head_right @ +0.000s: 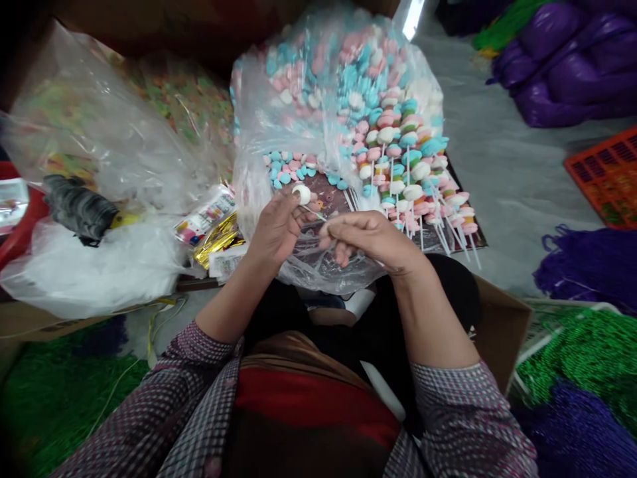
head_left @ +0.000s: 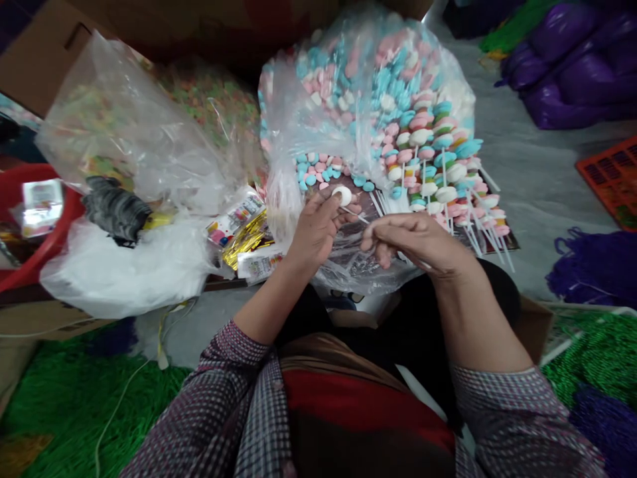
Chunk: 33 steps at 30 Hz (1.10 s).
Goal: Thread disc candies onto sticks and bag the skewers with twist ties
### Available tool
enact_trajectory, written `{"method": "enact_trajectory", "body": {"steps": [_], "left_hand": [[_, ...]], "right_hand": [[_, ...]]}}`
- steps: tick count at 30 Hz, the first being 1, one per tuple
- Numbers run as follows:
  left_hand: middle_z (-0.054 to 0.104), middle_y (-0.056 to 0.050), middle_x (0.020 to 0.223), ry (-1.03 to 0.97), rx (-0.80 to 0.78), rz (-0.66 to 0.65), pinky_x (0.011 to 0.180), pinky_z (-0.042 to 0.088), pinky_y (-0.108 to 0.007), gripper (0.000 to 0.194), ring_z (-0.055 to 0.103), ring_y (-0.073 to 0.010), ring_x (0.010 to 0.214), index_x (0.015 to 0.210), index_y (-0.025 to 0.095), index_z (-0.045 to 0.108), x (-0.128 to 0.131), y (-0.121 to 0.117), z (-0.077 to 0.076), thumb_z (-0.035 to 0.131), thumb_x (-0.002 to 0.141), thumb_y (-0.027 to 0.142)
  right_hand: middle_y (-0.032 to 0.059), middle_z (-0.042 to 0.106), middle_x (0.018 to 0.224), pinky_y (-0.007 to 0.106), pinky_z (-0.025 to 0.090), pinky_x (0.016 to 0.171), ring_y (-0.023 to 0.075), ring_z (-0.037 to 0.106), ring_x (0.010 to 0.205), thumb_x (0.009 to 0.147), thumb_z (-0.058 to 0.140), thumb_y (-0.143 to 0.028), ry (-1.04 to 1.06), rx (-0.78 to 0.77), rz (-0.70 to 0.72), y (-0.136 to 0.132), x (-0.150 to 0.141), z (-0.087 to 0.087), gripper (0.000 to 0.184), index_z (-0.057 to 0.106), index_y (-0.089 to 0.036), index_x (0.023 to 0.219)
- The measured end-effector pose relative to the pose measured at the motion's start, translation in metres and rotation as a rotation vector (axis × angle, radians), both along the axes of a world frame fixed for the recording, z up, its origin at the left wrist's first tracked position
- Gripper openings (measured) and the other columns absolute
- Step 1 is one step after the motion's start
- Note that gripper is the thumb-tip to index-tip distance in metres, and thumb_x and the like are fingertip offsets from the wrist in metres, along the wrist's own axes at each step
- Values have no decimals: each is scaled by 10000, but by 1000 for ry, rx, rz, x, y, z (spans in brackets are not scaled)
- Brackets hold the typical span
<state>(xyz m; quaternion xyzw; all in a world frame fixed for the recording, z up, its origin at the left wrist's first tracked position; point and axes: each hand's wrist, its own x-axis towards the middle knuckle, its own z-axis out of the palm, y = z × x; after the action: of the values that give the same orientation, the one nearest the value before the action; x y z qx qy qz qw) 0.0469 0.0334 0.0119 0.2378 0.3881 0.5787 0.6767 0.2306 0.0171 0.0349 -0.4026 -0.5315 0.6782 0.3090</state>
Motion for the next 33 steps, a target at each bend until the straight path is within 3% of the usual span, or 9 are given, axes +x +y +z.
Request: {"method": "enact_trajectory", "body": {"steps": [3,5,8,12,17,24,30,33], "left_hand": [[747,-30,1078,56,33,10,843,594,-272,168,751,-182,1068,1070,216,690,-4,4,-6,737,909,217],[747,-28,1152,84,44,56,816,585,-255,232,741,-175,1085,1137,232,697,-11,9,-11,728,911,195],[751,-28,1189,111,34,123,833,589,-255,311,734,-159,1076,1208,240,709,-22,18,-18,708,908,161],[772,-25,1145,118,34,124,944,607,-295,388,742,-141,1033,1268,242,724,-28,20,-25,728,892,145],[778,-17,1210,116,29,66,968,613,-284,390,743,-118,1045,1316,263,696,-22,15,-26,727,932,207],[738,-37,1324,135,48,51,1075,591,-397,352,685,-230,1287,1235,249,734,-17,15,-34,792,889,274],[774,-7,1270,363,252,121,1158,518,-444,286,666,-226,1294,1136,296,786,-18,19,-55,826,854,271],[778,0,1269,476,334,134,1169,497,-431,268,676,-204,1256,1139,317,793,-17,16,-61,804,873,285]], "right_hand": [[-33,698,683,211,385,429,69,486,415,887,754,-412,-149,152,-88,0,-13,-9,339,697,-211,1153],[-76,599,582,218,366,450,85,451,430,921,692,-351,-283,287,-100,-2,-17,-13,385,674,-225,1284],[-65,552,562,249,421,519,116,495,496,945,611,-284,-417,456,-95,-7,-15,-11,399,710,-219,1326],[-3,659,680,284,506,587,159,624,622,956,573,-274,-458,559,-136,-12,-13,-5,388,760,-202,1288],[38,769,856,324,605,718,214,749,848,952,556,-240,-494,634,-184,-13,-21,-7,391,774,-226,1277],[46,818,1061,375,644,871,237,776,1035,968,527,-244,-577,676,-184,-12,-21,-14,437,735,-223,1351],[75,814,1166,349,631,883,232,790,1007,980,492,-236,-671,687,-144,-12,-18,-17,457,711,-202,1379],[102,818,1080,340,611,839,243,786,946,980,484,-251,-684,684,-134,-12,-24,-20,410,749,-181,1284]]}}
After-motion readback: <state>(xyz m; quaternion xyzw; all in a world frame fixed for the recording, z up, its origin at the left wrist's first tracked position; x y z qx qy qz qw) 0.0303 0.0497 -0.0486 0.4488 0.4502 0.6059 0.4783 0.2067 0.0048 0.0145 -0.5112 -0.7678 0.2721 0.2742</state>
